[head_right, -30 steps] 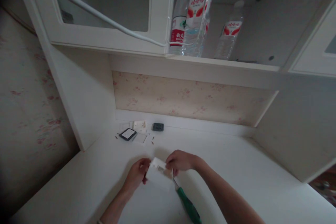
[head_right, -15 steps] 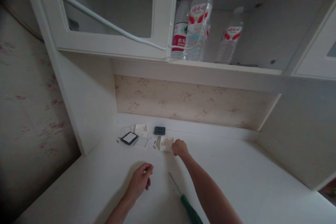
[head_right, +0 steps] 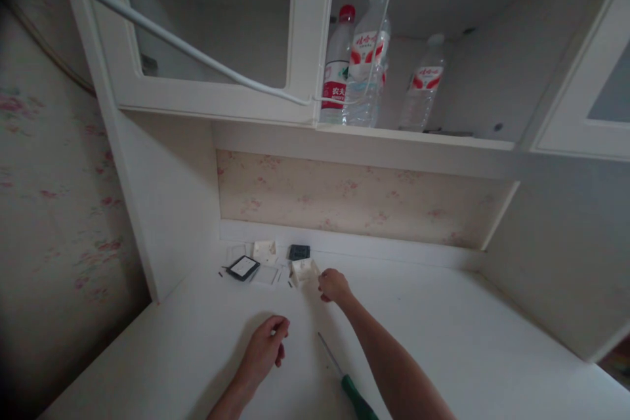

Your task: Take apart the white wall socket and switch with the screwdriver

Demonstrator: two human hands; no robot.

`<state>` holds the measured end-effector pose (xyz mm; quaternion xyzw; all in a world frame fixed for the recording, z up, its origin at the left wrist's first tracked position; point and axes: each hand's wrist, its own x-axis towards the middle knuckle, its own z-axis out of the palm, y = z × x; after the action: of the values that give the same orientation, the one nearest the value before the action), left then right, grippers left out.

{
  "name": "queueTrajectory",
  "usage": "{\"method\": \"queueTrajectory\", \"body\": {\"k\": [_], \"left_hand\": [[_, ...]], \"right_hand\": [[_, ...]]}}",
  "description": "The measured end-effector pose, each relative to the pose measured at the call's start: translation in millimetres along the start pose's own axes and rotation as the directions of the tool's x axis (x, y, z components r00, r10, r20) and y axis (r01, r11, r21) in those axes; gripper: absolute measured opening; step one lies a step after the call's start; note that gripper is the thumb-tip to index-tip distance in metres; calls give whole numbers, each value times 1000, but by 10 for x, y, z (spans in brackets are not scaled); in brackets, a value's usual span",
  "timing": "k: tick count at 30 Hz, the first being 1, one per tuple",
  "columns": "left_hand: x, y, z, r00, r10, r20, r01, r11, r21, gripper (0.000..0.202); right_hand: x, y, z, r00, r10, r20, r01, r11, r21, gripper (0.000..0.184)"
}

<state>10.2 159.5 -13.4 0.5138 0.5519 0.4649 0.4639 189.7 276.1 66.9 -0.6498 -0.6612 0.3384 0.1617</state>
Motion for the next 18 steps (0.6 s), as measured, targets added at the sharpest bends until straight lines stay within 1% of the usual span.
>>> {"method": "queueTrajectory", "body": {"k": [3, 6, 7, 8, 9, 10, 11, 13, 14, 17, 18], "left_hand": [[-3, 7, -1, 1000, 10, 0, -10, 1000, 27, 37], [-14, 9, -8, 1000, 24, 12, -24, 998, 58, 36], [-17, 9, -13, 1000, 23, 15, -24, 998, 66, 36], [-21, 10, -17, 1000, 23, 17, -24, 997, 76, 36], [-26, 14, -23, 1000, 28, 15, -29, 996, 88, 37], [-36, 24, -28, 999, 40, 9, -41, 994, 105, 37], [-51, 40, -32, 998, 58, 3, -57, 990, 125, 37], [-115, 89, -33, 995, 101, -9, -98, 981, 169, 37], [-170, 118, -27, 993, 120, -11, -116, 975, 190, 37], [-433, 194, 23, 989, 145, 22, -145, 958, 247, 39], [-547, 207, 46, 988, 147, 46, -153, 953, 262, 39]], "right_hand": [[-327, 104, -65, 1000, -14, 27, 17, 996, -90, 26], [-815, 297, -199, 997, -52, 53, 61, 981, -183, 34], [-1002, 372, -247, 995, -70, 71, 84, 970, -229, 42], [-1192, 446, -287, 989, -89, 122, 125, 933, -338, 53], [-1379, 513, -313, 983, -66, 173, 134, 898, -419, 66], [-1555, 570, -322, 977, -45, 207, 139, 874, -466, 76], [-1713, 615, -312, 974, -21, 224, 132, 860, -492, 83], [-1957, 665, -239, 964, -89, 249, 195, 876, -441, 78], [-2038, 671, -182, 964, -122, 236, 213, 888, -409, 75], [-2136, 638, 38, 982, -147, 120, 176, 941, -288, 67], [-2137, 615, 122, 988, -118, 104, 138, 967, -216, 65]]}}
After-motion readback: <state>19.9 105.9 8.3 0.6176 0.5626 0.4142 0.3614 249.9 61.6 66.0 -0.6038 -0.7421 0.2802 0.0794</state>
